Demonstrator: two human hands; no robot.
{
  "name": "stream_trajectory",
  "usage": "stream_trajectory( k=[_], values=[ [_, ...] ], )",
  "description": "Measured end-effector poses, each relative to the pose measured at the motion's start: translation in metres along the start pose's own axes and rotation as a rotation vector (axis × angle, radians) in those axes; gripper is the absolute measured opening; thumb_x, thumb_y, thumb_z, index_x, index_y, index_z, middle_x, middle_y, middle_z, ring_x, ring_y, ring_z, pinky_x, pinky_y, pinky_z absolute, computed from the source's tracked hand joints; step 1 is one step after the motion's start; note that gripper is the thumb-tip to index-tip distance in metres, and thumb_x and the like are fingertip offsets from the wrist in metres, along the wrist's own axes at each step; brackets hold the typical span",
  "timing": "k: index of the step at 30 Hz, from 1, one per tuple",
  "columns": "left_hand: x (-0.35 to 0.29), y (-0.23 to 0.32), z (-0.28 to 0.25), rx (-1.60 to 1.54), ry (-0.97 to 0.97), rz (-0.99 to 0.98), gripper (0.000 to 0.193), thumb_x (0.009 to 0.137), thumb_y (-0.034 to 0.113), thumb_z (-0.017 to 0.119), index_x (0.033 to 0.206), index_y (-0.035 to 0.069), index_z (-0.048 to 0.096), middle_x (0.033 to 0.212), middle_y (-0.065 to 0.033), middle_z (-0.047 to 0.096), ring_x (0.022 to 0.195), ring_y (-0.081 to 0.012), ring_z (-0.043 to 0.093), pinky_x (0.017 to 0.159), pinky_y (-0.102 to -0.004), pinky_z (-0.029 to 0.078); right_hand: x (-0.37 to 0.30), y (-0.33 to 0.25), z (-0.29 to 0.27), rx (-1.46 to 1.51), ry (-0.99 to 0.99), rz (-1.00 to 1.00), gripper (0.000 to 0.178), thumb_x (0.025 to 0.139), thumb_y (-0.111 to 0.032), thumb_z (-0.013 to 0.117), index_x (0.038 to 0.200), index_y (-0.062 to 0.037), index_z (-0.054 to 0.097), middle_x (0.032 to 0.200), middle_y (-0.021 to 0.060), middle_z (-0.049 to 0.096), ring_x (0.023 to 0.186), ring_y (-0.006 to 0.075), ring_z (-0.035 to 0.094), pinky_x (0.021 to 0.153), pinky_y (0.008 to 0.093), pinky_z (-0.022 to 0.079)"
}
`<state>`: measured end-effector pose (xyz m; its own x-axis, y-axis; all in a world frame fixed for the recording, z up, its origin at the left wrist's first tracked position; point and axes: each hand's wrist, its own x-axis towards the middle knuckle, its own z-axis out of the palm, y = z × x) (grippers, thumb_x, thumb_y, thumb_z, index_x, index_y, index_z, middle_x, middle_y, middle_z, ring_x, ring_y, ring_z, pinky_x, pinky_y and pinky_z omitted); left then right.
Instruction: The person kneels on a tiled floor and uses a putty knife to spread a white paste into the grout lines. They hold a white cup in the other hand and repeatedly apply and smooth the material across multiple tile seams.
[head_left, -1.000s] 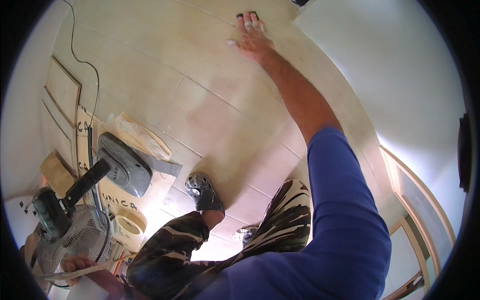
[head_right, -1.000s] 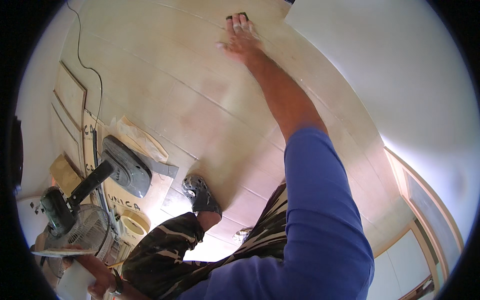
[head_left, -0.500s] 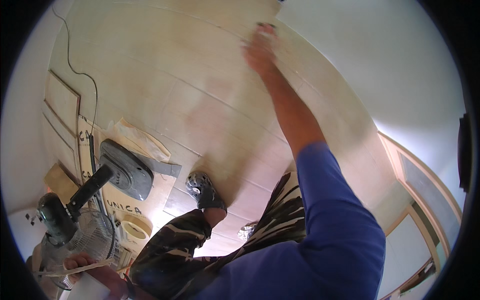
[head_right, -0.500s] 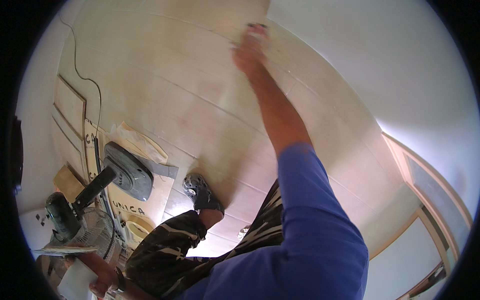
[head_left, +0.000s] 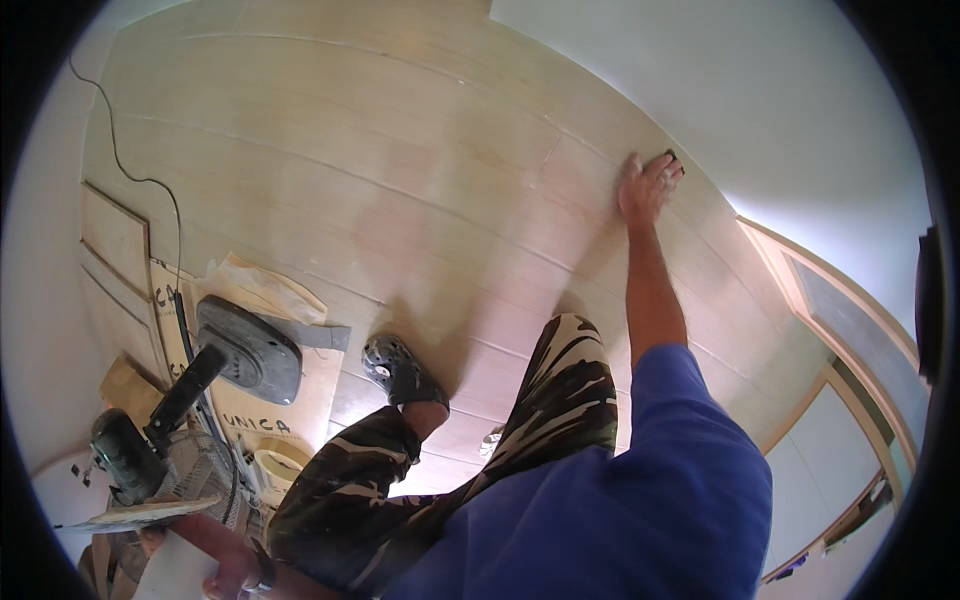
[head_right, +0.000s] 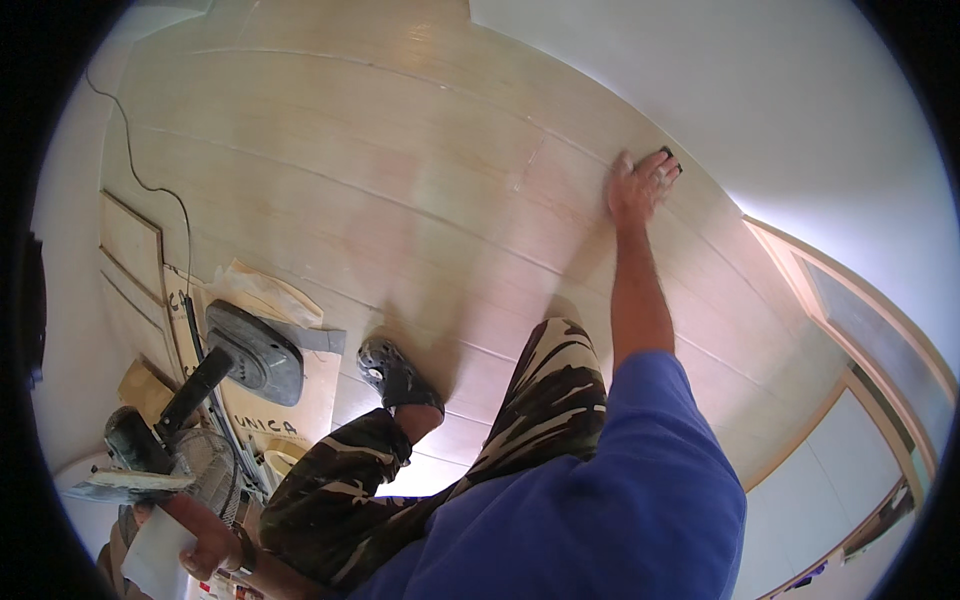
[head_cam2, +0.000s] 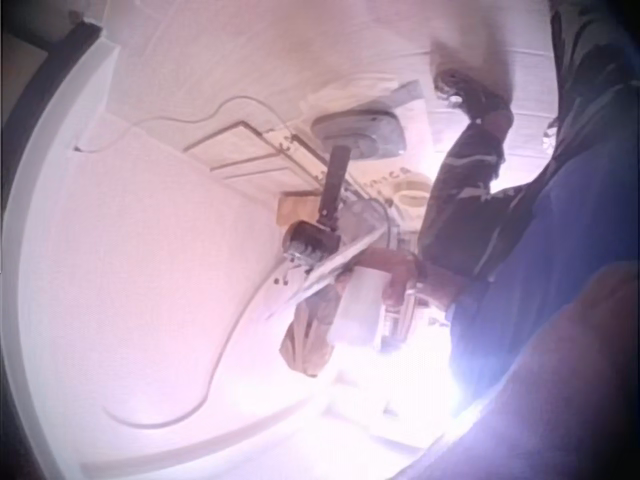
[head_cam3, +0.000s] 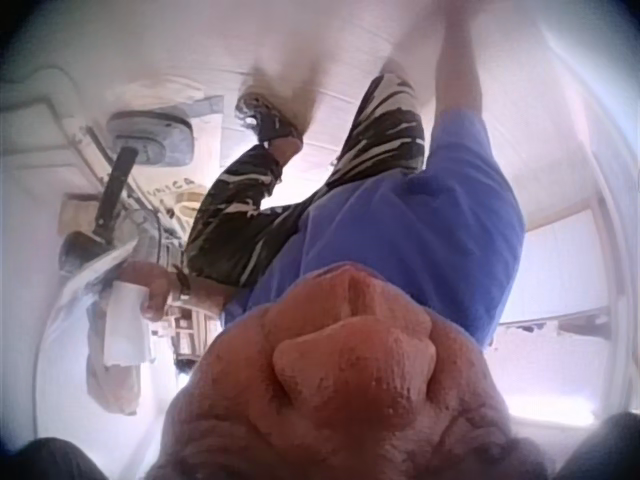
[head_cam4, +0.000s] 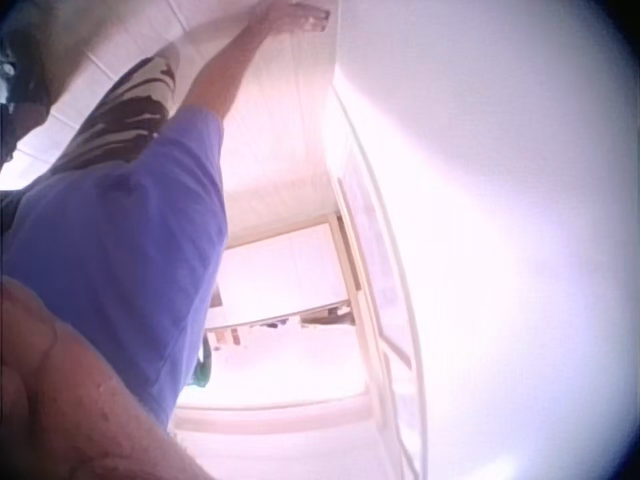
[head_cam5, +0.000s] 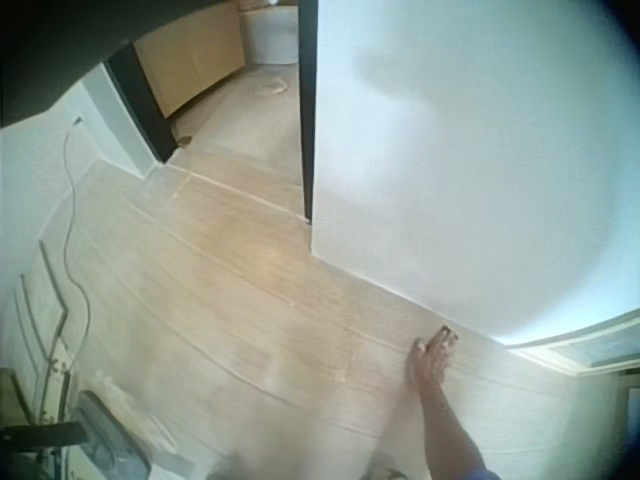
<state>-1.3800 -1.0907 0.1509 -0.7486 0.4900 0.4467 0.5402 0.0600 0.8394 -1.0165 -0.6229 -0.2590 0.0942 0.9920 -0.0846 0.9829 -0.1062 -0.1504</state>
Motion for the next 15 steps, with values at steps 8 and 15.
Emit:
stream_trajectory(
  k=[8,15],
  values=[
    [0.008,0.01,0.015,0.017,-0.047,0.069,0.076,0.066,0.043,0.054,0.125,-0.004,0.043,0.125,-0.0192,0.044,0.123,-0.0325,0.035,0.106,-0.046,0.02,-0.011,-0.163,0.02,0.121,-0.222,-0.61,0.081,0.088,-0.05,0.04,0.14,0.0039,0.01,0.147,0.0214,0.012,0.138,0.0328,0.006,0.111,0.0471,0.002],
    [0.019,0.022,0.033,-0.068,-0.122,0.116,0.065,0.066,0.033,0.055,0.121,-0.001,0.045,0.121,-0.0173,0.047,0.12,-0.0334,0.038,0.106,-0.0478,0.02,-0.02,0.018,0.0,-0.053,-0.199,-0.263,0.077,0.089,-0.048,0.036,0.14,0.0037,0.012,0.148,0.0199,0.009,0.138,0.0337,0.004,0.109,0.0527,0.004]
  ],
)
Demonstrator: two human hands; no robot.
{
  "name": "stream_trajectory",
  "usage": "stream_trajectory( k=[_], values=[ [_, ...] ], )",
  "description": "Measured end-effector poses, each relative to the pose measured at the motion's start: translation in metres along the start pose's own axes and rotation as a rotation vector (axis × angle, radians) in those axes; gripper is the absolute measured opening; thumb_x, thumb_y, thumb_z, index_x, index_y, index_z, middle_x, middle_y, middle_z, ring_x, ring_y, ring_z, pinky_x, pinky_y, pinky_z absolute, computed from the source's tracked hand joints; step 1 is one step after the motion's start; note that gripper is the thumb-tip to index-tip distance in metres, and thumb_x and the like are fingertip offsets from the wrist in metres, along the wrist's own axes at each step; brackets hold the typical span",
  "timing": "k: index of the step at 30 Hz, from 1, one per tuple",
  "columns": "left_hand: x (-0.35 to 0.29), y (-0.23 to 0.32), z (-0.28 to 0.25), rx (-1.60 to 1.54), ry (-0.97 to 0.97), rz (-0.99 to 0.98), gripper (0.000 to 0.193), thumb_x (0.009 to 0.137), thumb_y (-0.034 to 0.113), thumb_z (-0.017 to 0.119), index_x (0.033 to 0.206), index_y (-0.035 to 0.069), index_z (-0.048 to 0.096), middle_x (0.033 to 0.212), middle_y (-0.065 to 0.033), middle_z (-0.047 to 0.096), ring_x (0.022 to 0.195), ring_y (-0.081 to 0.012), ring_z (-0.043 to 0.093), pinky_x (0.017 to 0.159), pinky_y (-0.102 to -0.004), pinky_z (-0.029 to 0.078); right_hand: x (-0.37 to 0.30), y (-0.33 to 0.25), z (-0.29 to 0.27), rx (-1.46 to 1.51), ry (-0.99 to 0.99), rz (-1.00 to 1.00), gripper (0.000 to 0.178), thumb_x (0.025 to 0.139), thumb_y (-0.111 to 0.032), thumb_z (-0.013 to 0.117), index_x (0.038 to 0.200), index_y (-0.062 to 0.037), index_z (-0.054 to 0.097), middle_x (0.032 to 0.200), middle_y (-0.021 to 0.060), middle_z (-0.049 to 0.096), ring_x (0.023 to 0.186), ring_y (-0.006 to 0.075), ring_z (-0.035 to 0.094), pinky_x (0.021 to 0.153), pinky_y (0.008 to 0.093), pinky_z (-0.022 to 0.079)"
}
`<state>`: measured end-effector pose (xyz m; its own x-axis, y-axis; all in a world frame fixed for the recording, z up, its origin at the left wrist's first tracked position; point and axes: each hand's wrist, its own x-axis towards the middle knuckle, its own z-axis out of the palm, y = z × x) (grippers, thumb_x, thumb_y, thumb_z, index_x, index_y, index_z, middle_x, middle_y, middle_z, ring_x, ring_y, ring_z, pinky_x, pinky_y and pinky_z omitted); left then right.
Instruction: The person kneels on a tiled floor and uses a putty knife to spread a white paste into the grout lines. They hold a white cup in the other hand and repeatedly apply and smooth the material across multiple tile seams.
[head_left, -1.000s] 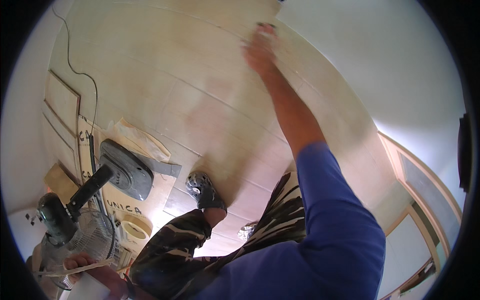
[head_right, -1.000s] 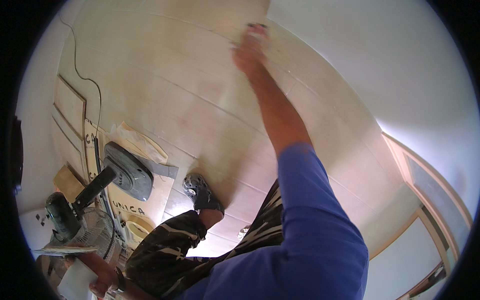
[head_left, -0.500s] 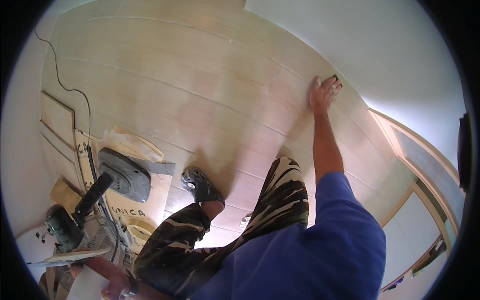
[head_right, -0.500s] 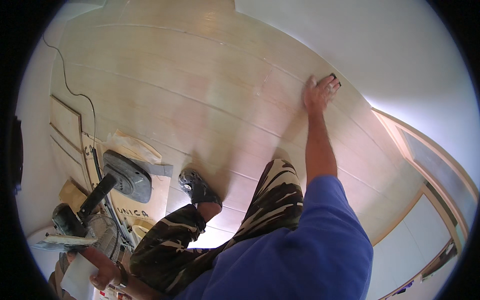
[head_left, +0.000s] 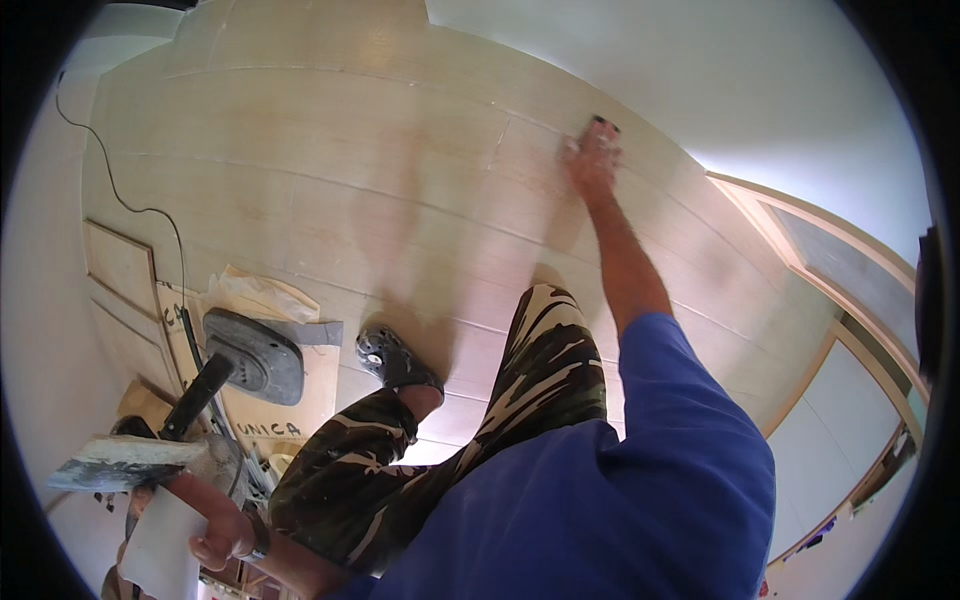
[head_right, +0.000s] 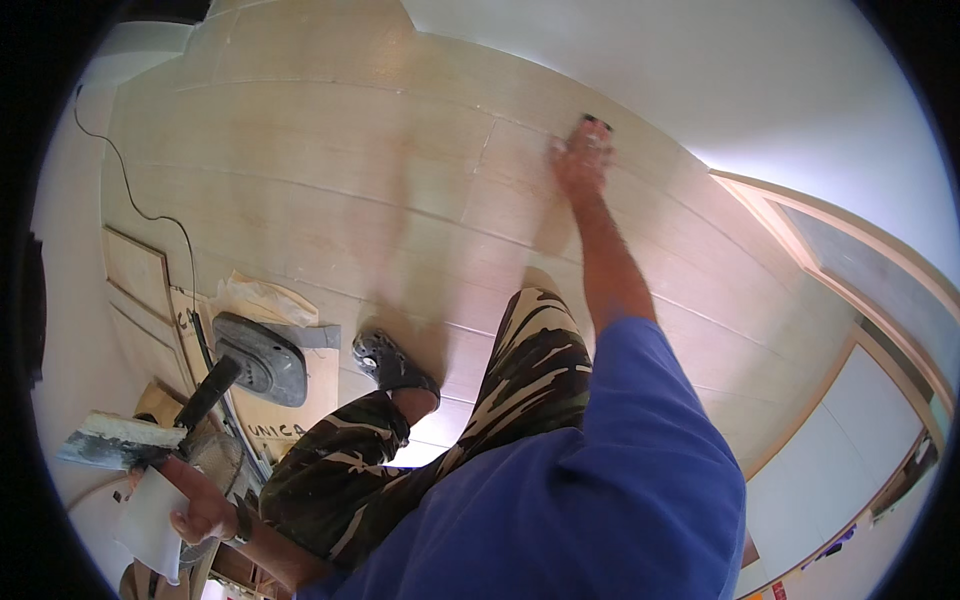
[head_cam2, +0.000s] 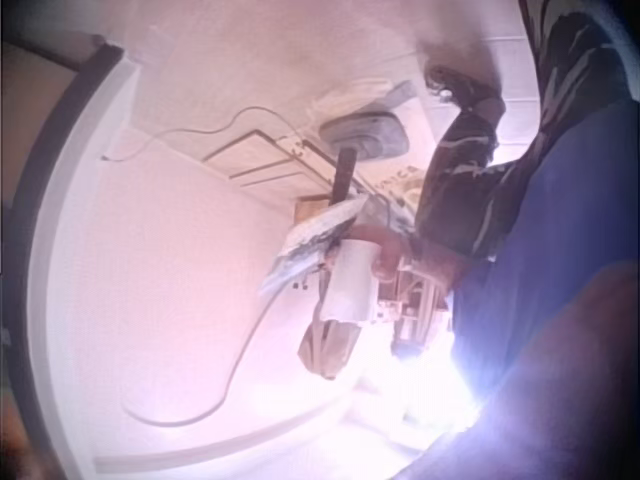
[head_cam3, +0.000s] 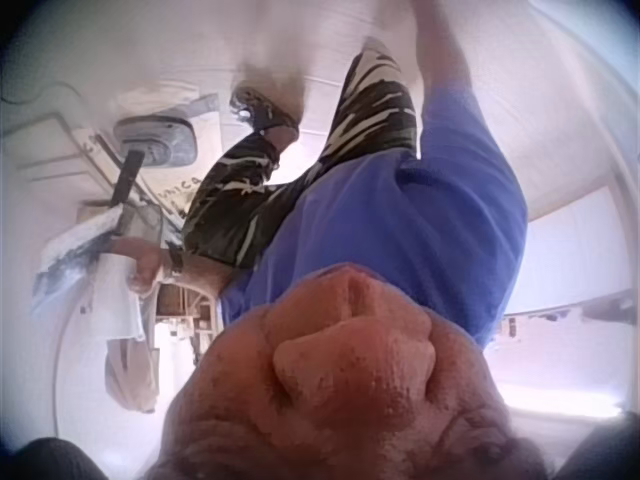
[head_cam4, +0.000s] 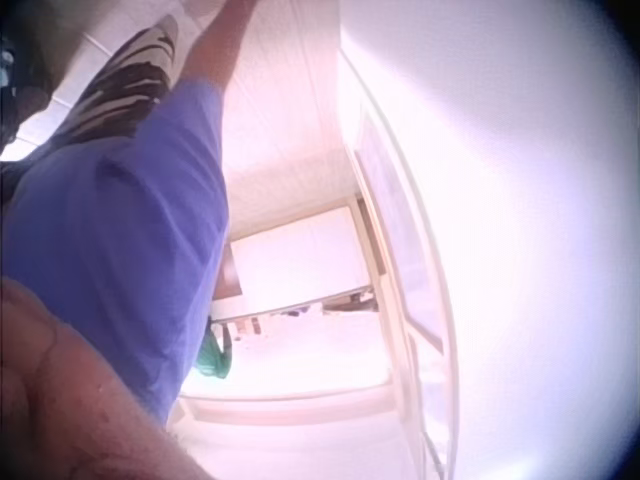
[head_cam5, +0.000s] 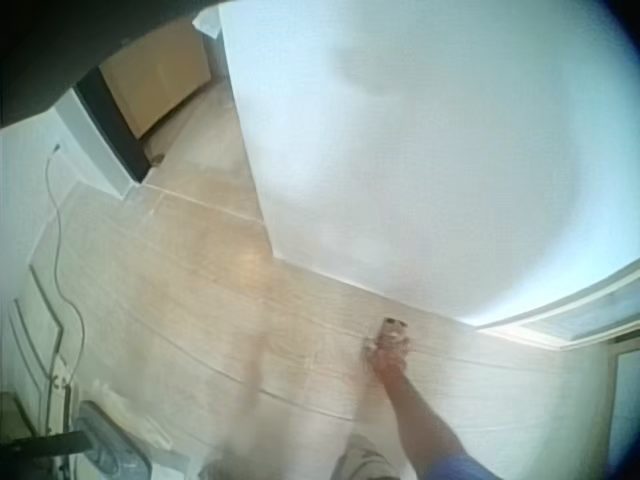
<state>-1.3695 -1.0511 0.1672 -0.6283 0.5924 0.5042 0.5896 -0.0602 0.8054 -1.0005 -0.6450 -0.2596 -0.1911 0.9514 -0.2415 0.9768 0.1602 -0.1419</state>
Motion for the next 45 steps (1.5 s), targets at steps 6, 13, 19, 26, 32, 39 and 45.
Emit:
stream_trajectory(
  k=[6,13,19,26,32,39,45],
  values=[
    [0.002,0.006,0.016,-0.136,-0.083,0.017,0.065,0.067,0.032,0.056,0.122,-0.002,0.045,0.121,-0.017,0.047,0.119,-0.0329,0.038,0.105,-0.0466,0.021,0.022,-0.019,0.004,0.065,0.001,0.003,0.076,0.088,-0.053,0.038,0.14,-0.0006,0.018,0.148,0.0196,0.011,0.137,0.0343,0.012,0.105,0.058,0.013],
    [-0.006,0.009,0.016,-0.059,-0.05,0.08,0.065,0.067,0.03,0.058,0.12,-0.005,0.047,0.121,-0.0172,0.049,0.118,-0.0315,0.04,0.103,-0.0449,0.026,0.001,-0.02,-0.034,-0.042,-0.222,-0.152,0.069,0.09,-0.052,0.031,0.14,-0.0052,0.023,0.149,0.015,0.013,0.137,0.032,0.015,0.105,0.0578,0.015],
    [-0.007,0.024,0.007,-0.148,-0.028,0.057,0.064,0.066,0.031,0.056,0.12,-0.003,0.048,0.12,-0.017,0.05,0.116,-0.0321,0.043,0.104,-0.0451,0.025,0.036,-0.017,-0.038,-0.068,-0.205,-0.114,0.073,0.089,-0.054,0.033,0.143,-0.0075,0.016,0.15,0.0112,0.009,0.138,0.029,0.01,0.107,0.0542,0.014],
    [-0.009,0.029,0.02,-0.14,-0.004,0.075,0.063,0.065,0.031,0.056,0.117,-0.003,0.05,0.118,-0.017,0.052,0.116,-0.0321,0.043,0.104,-0.0447,0.025,-0.028,0.009,-0.029,-0.082,-0.214,-0.064,0.072,0.089,-0.052,0.035,0.141,-0.0055,0.019,0.149,0.0148,0.012,0.137,0.0322,0.014,0.105,0.0569,0.018],
    [-0.015,0.023,0.01,-0.034,-0.011,0.112,0.065,0.067,0.038,0.054,0.119,-0.001,0.05,0.12,-0.0129,0.051,0.116,-0.0298,0.042,0.103,-0.0454,0.025,-0.028,0.021,-0.032,-0.115,-0.223,-0.063,0.07,0.089,-0.05,0.035,0.141,-0.006,0.018,0.149,0.0155,0.013,0.137,0.0335,0.015,0.104,0.0579,0.018],
    [-0.006,0.025,0.013,-0.233,0.013,0.06,0.062,0.064,0.036,0.055,0.115,0.001,0.053,0.116,-0.0127,0.053,0.116,-0.0307,0.042,0.103,-0.045,0.024,0.0,0.019,-0.051,-0.101,-0.208,-0.03,0.069,0.089,-0.049,0.035,0.14,-0.0055,0.021,0.148,0.0159,0.013,0.136,0.0318,0.016,0.103,0.0571,0.022],
    [-0.01,0.033,0.01,-0.167,0.027,0.032,0.059,0.062,0.034,0.056,0.112,0.003,0.055,0.112,-0.0114,0.056,0.115,-0.0301,0.043,0.103,-0.0443,0.025,-0.017,0.022,-0.046,-0.114,-0.299,-0.021,0.071,0.088,-0.05,0.039,0.141,-0.0063,0.02,0.149,0.0132,0.013,0.137,0.0291,0.016,0.103,0.0561,0.024]
  ],
)
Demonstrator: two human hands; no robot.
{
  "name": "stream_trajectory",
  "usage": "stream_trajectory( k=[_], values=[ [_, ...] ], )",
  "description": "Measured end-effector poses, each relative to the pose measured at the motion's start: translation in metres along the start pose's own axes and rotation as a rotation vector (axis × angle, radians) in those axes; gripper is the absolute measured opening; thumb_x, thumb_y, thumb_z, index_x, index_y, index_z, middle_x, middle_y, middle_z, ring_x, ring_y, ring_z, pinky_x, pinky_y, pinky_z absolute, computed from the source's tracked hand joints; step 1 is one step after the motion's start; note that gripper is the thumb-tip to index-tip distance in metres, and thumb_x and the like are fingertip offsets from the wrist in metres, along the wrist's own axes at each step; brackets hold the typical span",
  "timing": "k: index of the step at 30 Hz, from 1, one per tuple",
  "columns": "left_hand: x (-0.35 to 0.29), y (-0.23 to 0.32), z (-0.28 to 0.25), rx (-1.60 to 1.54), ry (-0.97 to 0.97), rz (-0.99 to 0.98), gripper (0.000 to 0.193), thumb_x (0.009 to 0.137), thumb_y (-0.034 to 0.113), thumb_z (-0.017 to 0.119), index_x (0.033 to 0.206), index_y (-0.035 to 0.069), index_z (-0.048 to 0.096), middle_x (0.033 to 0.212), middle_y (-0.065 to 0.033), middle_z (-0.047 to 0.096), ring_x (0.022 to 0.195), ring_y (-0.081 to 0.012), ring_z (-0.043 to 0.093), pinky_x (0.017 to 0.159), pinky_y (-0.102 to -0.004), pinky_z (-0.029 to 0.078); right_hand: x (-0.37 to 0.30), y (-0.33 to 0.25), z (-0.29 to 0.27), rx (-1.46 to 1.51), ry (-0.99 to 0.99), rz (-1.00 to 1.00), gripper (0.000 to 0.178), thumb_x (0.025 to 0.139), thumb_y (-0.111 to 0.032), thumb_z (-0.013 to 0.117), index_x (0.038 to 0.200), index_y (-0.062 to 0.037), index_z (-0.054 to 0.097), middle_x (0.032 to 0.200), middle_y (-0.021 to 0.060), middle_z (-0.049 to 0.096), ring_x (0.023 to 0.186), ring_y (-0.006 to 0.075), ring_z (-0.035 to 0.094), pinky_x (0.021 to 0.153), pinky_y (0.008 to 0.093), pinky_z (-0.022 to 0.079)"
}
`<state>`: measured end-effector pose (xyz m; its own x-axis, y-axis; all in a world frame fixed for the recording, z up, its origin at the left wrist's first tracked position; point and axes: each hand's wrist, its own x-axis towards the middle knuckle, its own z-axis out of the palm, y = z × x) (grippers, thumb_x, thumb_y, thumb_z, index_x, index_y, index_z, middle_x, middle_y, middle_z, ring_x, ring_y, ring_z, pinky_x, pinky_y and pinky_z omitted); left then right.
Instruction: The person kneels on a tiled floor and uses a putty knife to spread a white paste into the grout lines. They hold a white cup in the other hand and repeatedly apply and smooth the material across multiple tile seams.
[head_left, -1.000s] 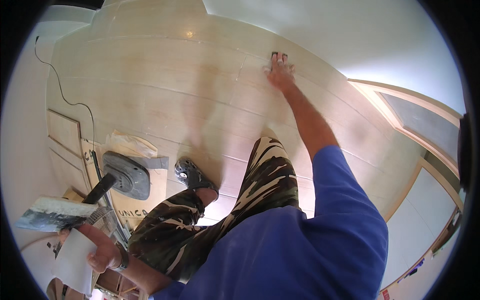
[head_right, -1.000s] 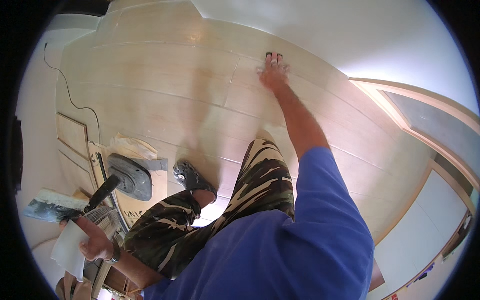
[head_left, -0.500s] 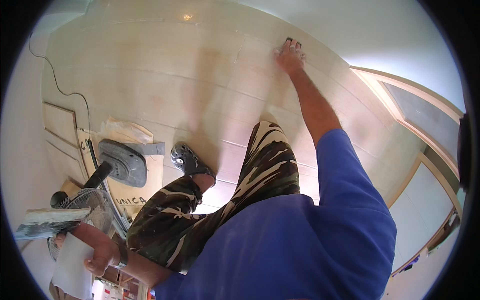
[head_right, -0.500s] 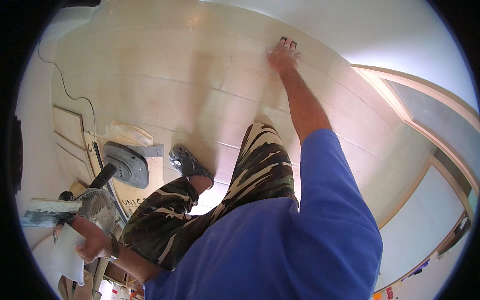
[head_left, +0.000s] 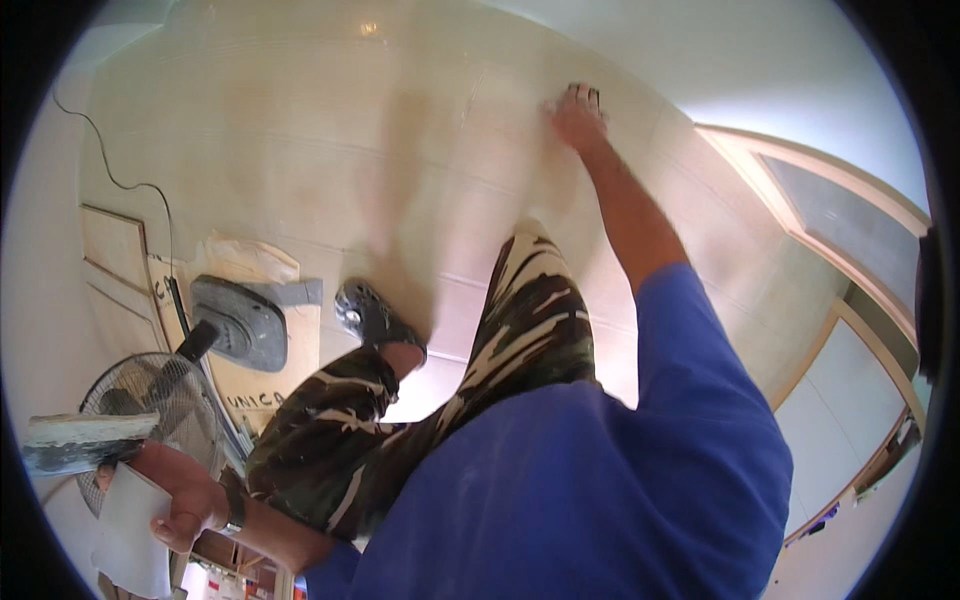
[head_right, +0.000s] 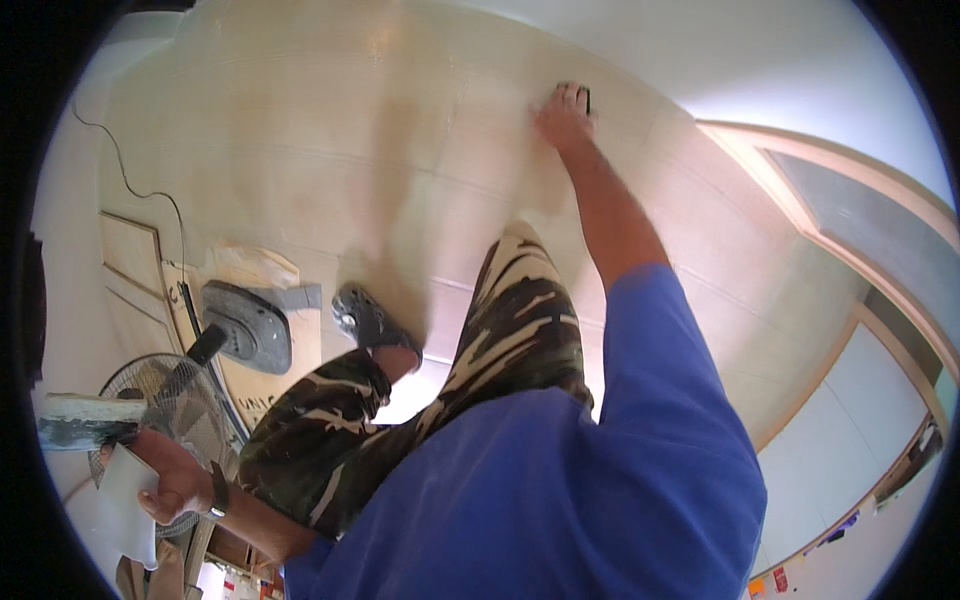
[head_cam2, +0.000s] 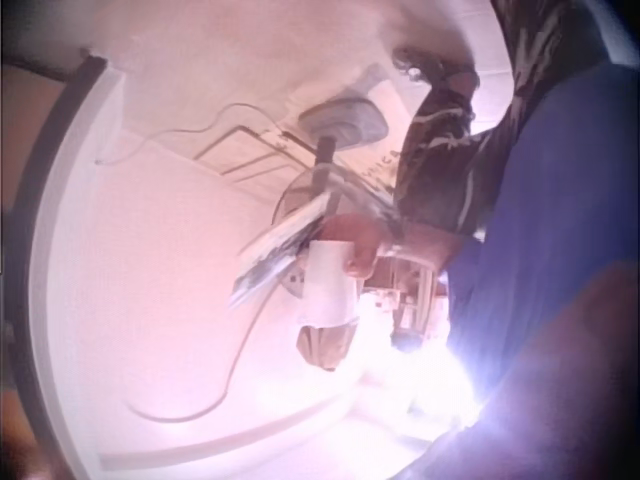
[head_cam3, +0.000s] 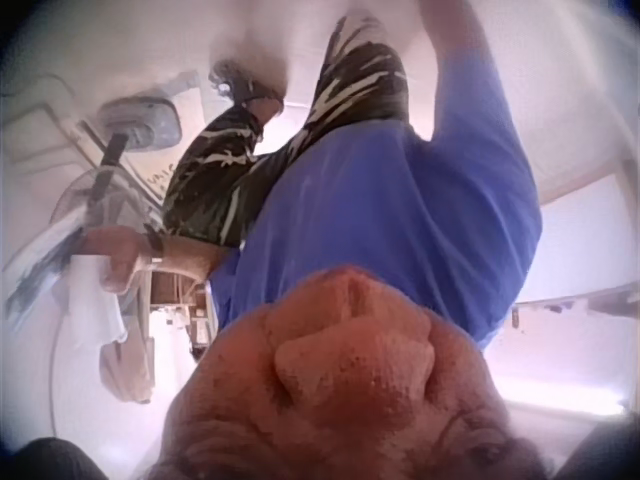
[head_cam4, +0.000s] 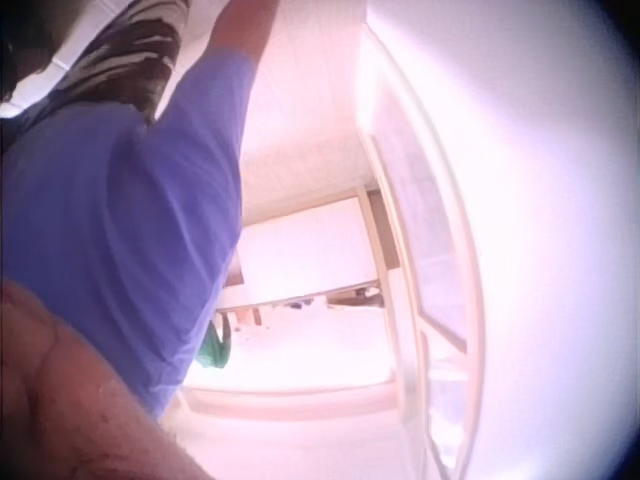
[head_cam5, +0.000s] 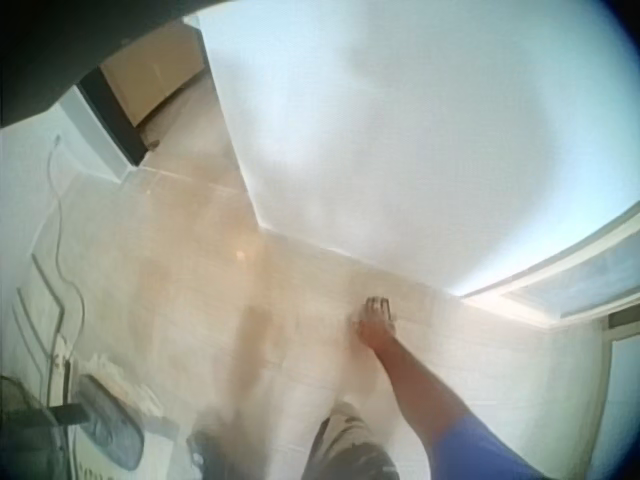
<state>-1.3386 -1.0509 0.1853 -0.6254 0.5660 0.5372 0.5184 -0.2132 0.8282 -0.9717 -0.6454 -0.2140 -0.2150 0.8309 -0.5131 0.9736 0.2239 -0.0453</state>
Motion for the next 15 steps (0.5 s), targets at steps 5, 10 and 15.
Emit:
stream_trajectory(
  k=[5,10,15],
  values=[
    [-0.003,0.002,0.0,0.011,-0.008,-0.001,0.058,0.061,0.031,0.058,0.111,0.002,0.056,0.112,-0.0118,0.057,0.113,-0.0303,0.045,0.102,-0.0447,0.025,-0.013,0.006,0.011,-0.021,0.04,-0.024,0.072,0.088,-0.051,0.038,0.141,-0.0051,0.02,0.149,0.014,0.015,0.136,0.0311,0.017,0.101,0.0565,0.027],
    [-0.007,0.002,-0.006,-0.024,0.011,0.008,0.057,0.063,0.029,0.057,0.113,0.001,0.055,0.11,-0.0118,0.057,0.113,-0.0294,0.045,0.102,-0.0444,0.025,0.011,0.015,0.002,-0.02,0.075,-0.004,0.073,0.088,-0.051,0.037,0.14,-0.0036,0.02,0.148,0.0161,0.014,0.136,0.032,0.018,0.102,0.0535,0.028],
    [-0.009,0.0,-0.003,0.076,0.047,-0.001,0.057,0.063,0.031,0.057,0.111,0.001,0.056,0.109,-0.0105,0.058,0.112,-0.0278,0.046,0.101,-0.0432,0.026,-0.005,0.011,0.002,-0.219,0.007,-0.087,0.074,0.088,-0.052,0.036,0.141,-0.0037,0.019,0.148,0.0153,0.015,0.136,0.0316,0.019,0.102,0.0512,0.03]
  ],
)
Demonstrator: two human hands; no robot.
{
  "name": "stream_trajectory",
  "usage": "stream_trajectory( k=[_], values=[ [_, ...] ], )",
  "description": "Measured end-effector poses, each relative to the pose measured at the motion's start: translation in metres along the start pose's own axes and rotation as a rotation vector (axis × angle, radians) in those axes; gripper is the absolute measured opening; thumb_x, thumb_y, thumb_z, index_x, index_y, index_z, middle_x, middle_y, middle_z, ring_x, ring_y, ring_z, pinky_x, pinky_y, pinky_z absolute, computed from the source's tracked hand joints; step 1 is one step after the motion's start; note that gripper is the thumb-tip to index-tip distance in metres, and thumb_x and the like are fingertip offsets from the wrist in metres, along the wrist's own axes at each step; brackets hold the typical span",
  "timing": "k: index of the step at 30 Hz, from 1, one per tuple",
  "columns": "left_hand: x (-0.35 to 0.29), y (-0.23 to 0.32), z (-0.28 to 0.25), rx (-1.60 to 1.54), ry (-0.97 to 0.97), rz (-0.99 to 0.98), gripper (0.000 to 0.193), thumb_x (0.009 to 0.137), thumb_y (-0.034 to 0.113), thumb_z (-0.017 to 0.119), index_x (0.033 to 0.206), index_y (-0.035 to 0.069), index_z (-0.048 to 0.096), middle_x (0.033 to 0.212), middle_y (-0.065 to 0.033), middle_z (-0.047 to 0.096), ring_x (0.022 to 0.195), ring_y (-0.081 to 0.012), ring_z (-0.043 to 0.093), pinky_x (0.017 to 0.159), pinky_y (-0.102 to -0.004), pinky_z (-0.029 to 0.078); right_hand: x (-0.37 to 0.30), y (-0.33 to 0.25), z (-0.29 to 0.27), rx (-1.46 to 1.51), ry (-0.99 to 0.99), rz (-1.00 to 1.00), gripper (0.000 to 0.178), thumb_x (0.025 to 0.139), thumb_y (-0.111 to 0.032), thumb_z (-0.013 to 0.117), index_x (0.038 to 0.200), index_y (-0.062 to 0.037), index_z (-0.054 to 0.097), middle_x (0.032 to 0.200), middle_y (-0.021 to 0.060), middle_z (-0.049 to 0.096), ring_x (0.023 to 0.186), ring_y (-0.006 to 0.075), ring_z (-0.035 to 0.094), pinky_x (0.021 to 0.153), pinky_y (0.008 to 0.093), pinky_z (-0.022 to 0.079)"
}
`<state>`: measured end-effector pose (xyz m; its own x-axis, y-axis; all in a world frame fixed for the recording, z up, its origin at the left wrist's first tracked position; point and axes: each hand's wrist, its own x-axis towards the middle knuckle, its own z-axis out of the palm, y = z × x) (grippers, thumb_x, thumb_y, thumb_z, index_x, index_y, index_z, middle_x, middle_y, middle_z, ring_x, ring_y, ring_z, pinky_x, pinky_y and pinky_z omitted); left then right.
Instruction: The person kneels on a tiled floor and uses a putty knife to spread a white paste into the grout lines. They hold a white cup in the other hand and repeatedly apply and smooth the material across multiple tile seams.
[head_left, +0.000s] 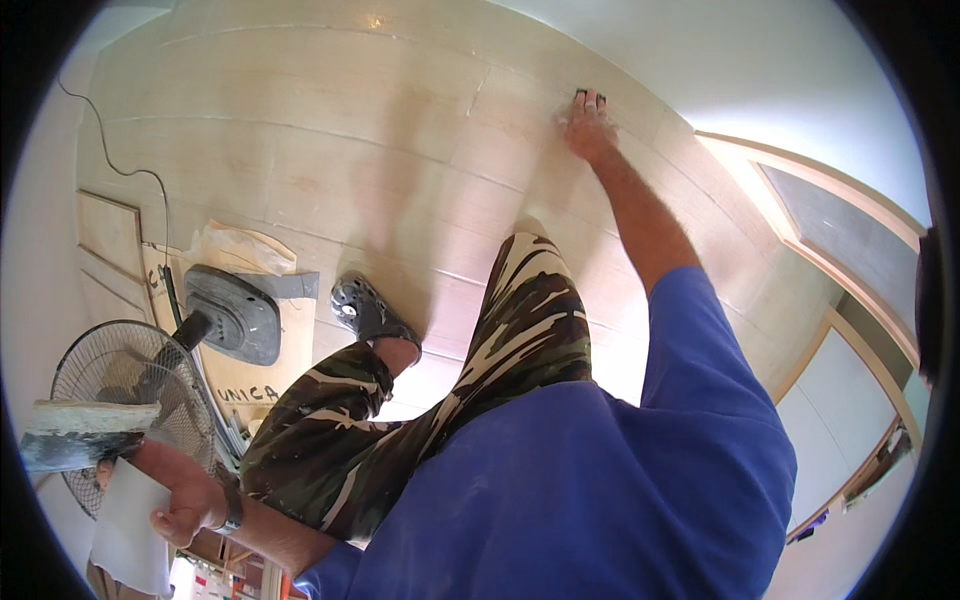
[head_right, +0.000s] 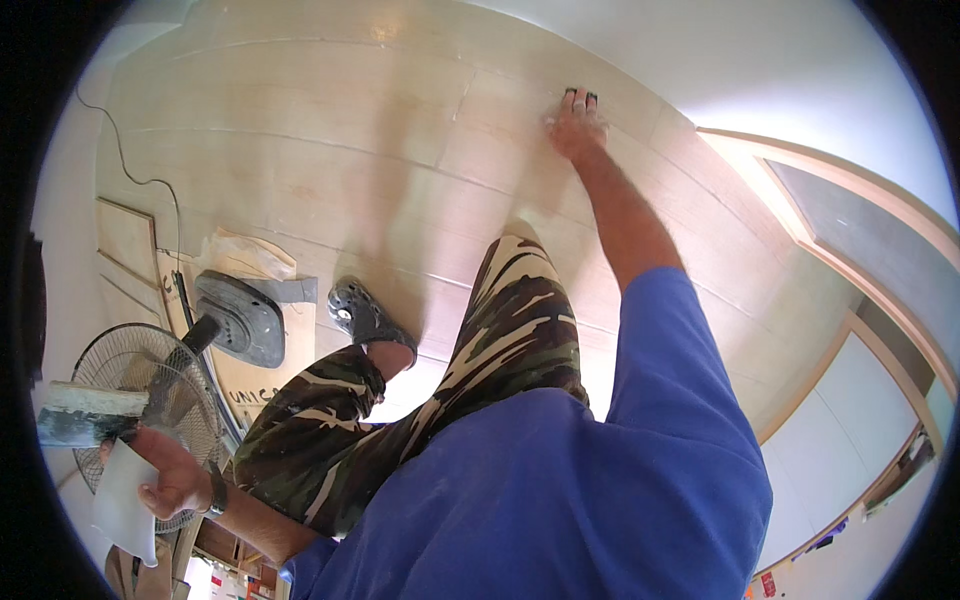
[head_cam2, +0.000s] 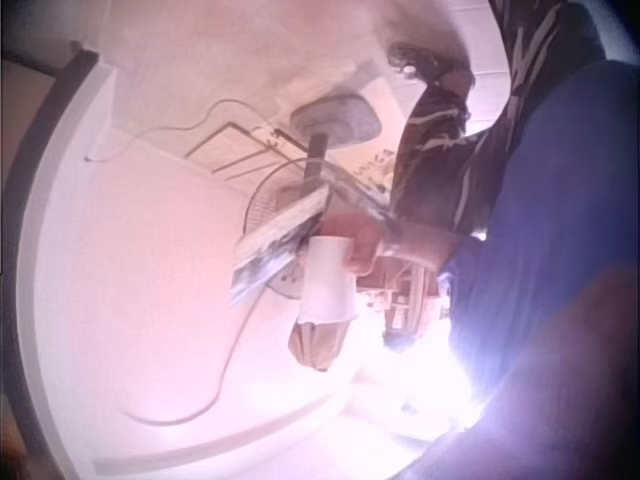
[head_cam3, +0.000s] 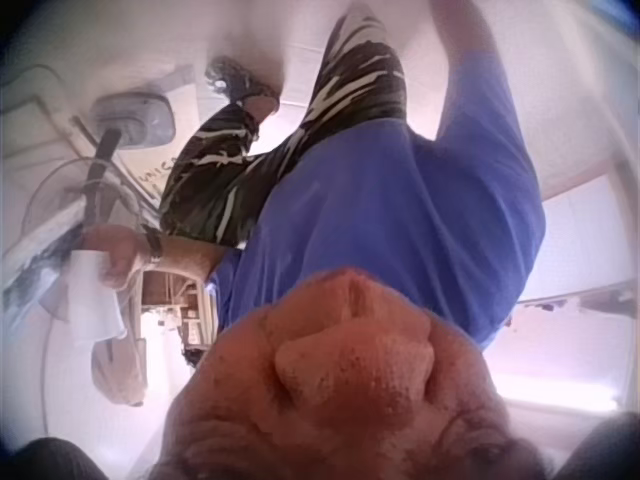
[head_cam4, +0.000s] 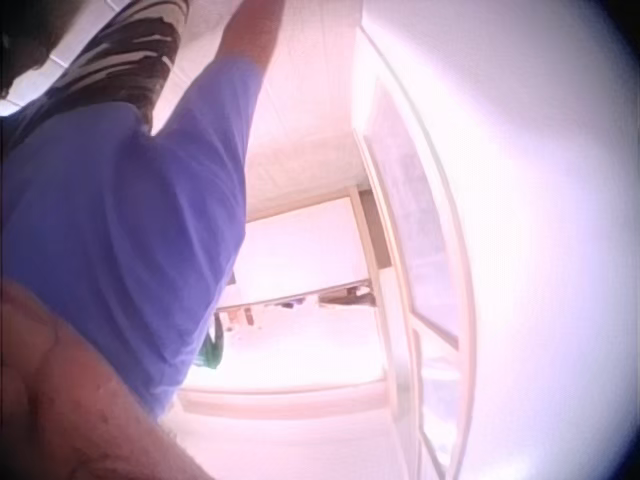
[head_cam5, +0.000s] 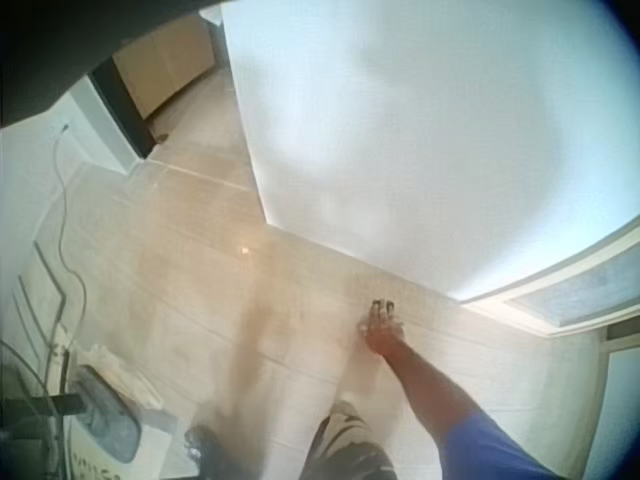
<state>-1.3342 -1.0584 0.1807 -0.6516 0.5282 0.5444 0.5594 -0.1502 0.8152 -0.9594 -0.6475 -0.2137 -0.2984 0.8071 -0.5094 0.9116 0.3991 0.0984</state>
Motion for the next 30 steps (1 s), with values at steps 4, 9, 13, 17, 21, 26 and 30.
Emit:
stream_trajectory(
  k=[4,9,13,17,21,26,30],
  values=[
    [0.005,0.002,-0.003,-0.003,-0.003,0.027,0.053,0.062,0.032,0.057,0.105,0.002,0.058,0.107,-0.0093,0.059,0.11,-0.0267,0.047,0.1,-0.0426,0.027,0.011,-0.009,-0.01,0.094,0.027,0.061,0.072,0.089,-0.052,0.033,0.142,-0.0053,0.017,0.149,0.0128,0.013,0.136,0.0305,0.019,0.102,0.0511,0.03],
    [0.004,-0.001,-0.004,-0.045,0.0,0.019,0.053,0.058,0.033,0.058,0.102,0.003,0.06,0.104,-0.0095,0.06,0.108,-0.0256,0.049,0.1,-0.0429,0.027,0.019,0.004,0.019,0.013,0.085,-0.003,0.068,0.091,-0.048,0.033,0.142,-0.006,0.017,0.15,0.012,0.011,0.136,0.0296,0.018,0.101,0.0512,0.032],
    [0.004,0.001,-0.008,-0.089,0.114,0.014,0.054,0.057,0.035,0.057,0.101,0.003,0.061,0.103,-0.0097,0.06,0.107,-0.025,0.049,0.1,-0.0436,0.027,0.019,-0.006,-0.001,0.061,0.003,0.048,0.065,0.091,-0.044,0.035,0.141,-0.0055,0.019,0.149,0.0118,0.011,0.136,0.0301,0.02,0.1,0.0506,0.033],
    [0.001,0.006,0.001,0.002,0.056,-0.003,0.055,0.057,0.036,0.057,0.101,0.003,0.06,0.103,-0.0097,0.06,0.107,-0.0251,0.05,0.1,-0.0434,0.026,0.012,0.007,0.01,-0.049,0.025,-0.066,0.062,0.091,-0.037,0.037,0.141,-0.0044,0.02,0.149,0.012,0.013,0.135,0.0312,0.022,0.099,0.0495,0.035],
    [0.007,0.0,-0.019,-0.024,-0.051,0.026,0.053,0.059,0.036,0.056,0.102,0.006,0.061,0.106,-0.0094,0.06,0.107,-0.0239,0.049,0.101,-0.0423,0.025,0.007,-0.004,0.011,0.02,-0.002,0.041,0.059,0.091,-0.026,0.037,0.141,-0.0036,0.017,0.149,0.0121,0.012,0.135,0.0317,0.022,0.099,0.0502,0.035],
    [0.002,0.001,-0.007,-0.015,-0.024,0.004,0.049,0.064,0.035,0.052,0.105,0.009,0.062,0.108,-0.0095,0.06,0.11,-0.0214,0.048,0.101,-0.0422,0.026,0.009,0.001,0.001,0.034,-0.012,0.042,0.059,0.089,-0.02,0.036,0.142,-0.0043,0.014,0.15,0.0118,0.008,0.135,0.0328,0.021,0.1,0.0518,0.033],
    [0.004,-0.007,-0.02,-0.047,-0.046,0.01,0.056,0.062,0.036,0.054,0.109,0.006,0.059,0.108,-0.0096,0.06,0.115,-0.0233,0.044,0.103,-0.043,0.023,0.036,0.012,0.018,0.14,-0.007,0.118,0.061,0.089,-0.019,0.038,0.143,-0.006,0.013,0.15,0.0119,0.008,0.136,0.0328,0.018,0.102,0.0534,0.03]
  ],
)
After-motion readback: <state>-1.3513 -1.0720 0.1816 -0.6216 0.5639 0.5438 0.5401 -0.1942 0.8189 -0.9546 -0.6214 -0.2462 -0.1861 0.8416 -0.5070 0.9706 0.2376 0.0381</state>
